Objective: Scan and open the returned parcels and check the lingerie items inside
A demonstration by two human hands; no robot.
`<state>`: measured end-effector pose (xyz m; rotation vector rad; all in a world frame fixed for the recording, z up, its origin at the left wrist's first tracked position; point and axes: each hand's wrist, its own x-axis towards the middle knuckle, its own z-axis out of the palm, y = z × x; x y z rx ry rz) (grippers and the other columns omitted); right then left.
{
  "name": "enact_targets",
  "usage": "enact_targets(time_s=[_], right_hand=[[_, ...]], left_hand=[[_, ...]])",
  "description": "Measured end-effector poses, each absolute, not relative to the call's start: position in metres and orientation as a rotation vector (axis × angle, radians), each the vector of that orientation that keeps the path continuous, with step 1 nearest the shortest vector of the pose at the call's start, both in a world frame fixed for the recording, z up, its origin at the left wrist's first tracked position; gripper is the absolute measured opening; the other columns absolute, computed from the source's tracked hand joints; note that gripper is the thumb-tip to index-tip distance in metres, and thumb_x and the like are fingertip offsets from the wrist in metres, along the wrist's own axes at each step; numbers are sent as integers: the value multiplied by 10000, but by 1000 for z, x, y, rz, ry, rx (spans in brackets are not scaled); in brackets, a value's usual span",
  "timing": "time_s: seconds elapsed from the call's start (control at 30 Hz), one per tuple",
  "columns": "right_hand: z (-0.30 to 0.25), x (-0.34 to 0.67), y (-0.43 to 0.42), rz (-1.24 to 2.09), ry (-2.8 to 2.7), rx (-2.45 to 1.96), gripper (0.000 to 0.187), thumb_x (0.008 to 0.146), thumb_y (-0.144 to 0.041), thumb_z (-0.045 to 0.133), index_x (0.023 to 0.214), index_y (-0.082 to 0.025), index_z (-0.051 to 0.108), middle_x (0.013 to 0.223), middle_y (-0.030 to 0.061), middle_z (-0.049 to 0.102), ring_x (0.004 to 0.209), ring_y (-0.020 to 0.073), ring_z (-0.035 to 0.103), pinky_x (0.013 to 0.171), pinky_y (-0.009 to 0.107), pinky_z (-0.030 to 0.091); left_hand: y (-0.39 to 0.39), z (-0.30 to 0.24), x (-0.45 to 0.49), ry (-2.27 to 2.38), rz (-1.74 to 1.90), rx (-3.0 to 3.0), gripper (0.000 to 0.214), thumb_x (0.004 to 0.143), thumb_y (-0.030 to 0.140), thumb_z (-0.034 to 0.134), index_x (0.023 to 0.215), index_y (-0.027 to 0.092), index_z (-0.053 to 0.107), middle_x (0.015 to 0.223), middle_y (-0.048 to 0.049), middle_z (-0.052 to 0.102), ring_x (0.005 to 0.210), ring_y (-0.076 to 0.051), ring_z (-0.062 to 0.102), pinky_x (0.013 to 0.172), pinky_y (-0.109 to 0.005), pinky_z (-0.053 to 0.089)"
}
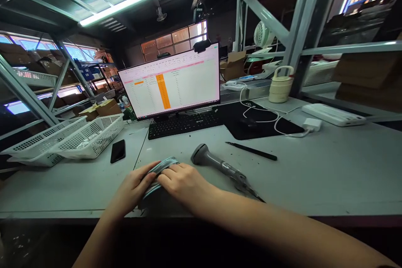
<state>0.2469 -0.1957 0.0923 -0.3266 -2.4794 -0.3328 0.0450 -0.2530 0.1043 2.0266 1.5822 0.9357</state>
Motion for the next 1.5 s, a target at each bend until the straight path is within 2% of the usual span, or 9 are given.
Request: enact_targets(time_s=[0.3, 0.5, 0.63, 0.77, 0.87, 1.03, 1.13, 1.23, 1.5], right_hand=[[65, 253, -224, -310, -2346, -460, 242, 996, -97, 426, 1074, -159, 646, 975, 94, 710, 887, 181, 640, 759, 293, 490], [64, 266, -238, -203, -2291, -505, 253, 948, -122, 503, 1117, -189, 679, 1003, 93, 647, 883, 215, 562, 768, 337, 499], [63, 269, -244, -158, -2274, -558, 297, 924, -95, 537, 1135, -229, 698, 887, 60, 585, 771, 188, 488, 704, 304, 476], [67, 273, -242, -173, -2325, -594, 383, 854, -44, 596, 1189, -215, 668, 864, 44, 596, 763, 192, 503, 689, 304, 485], [74, 278, -235, -187, -2370, -637, 251, 788, -82, 701, 1022, -159, 655, 843, 40, 621, 774, 204, 555, 817, 390, 532], [83, 288, -232, -20, -2382, -700, 187, 813, -203, 780, 899, -162, 619, 788, -2, 648, 714, 169, 617, 1148, 531, 369], [91, 297, -230, 298, -2433, -698, 156, 943, -327, 661, 929, -172, 670, 860, 23, 712, 779, 180, 667, 1006, 424, 493], [100, 307, -218, 605, -2462, -714, 222, 1017, -272, 515, 1011, -200, 725, 941, 20, 752, 826, 165, 691, 786, 288, 523], [120, 294, -188, 570, -2912, -505, 567, 809, -186, 737, 1359, -221, 605, 1160, 65, 724, 927, 211, 694, 719, 279, 512]], left_hand=[[-230, 103, 41, 1674, 1125, 1987, 442, 1026, 336, 429, 1446, 281, 555, 1357, -23, 672, 1257, -231, 634, 1074, -414, 503], [-252, 94, 50, 1709, 1140, 2210, 426, 969, 142, 390, 1128, 299, 753, 1348, -1, 673, 1183, -199, 671, 992, -356, 557], [-264, 99, 57, 1779, 1062, 2262, 433, 950, 119, 383, 1146, 294, 728, 1261, -11, 706, 1099, -195, 697, 905, -345, 584], [-266, 111, 62, 1822, 963, 2235, 304, 907, 259, 605, 1192, 321, 692, 1269, -2, 693, 1133, -233, 678, 937, -384, 571], [-265, 119, 61, 1808, 858, 2237, 417, 816, 382, 759, 1219, 323, 669, 1274, -13, 686, 1139, -266, 668, 946, -415, 564], [-263, 114, 56, 1741, 929, 2275, 323, 953, 189, 521, 1218, 301, 666, 1213, -5, 714, 1098, -201, 684, 938, -352, 558], [-268, 104, 54, 1709, 1026, 2325, 426, 940, 89, 449, 1245, 294, 666, 1280, -13, 689, 1155, -182, 667, 987, -328, 545], [-279, 95, 56, 1702, 1056, 2397, 481, 917, 56, 449, 1266, 303, 669, 1375, -23, 640, 1212, -183, 646, 1018, -323, 540], [-283, 92, 63, 1693, 1002, 2463, 543, 888, 32, 457, 1292, 323, 673, 1470, -44, 574, 1258, -220, 632, 1017, -370, 562]])
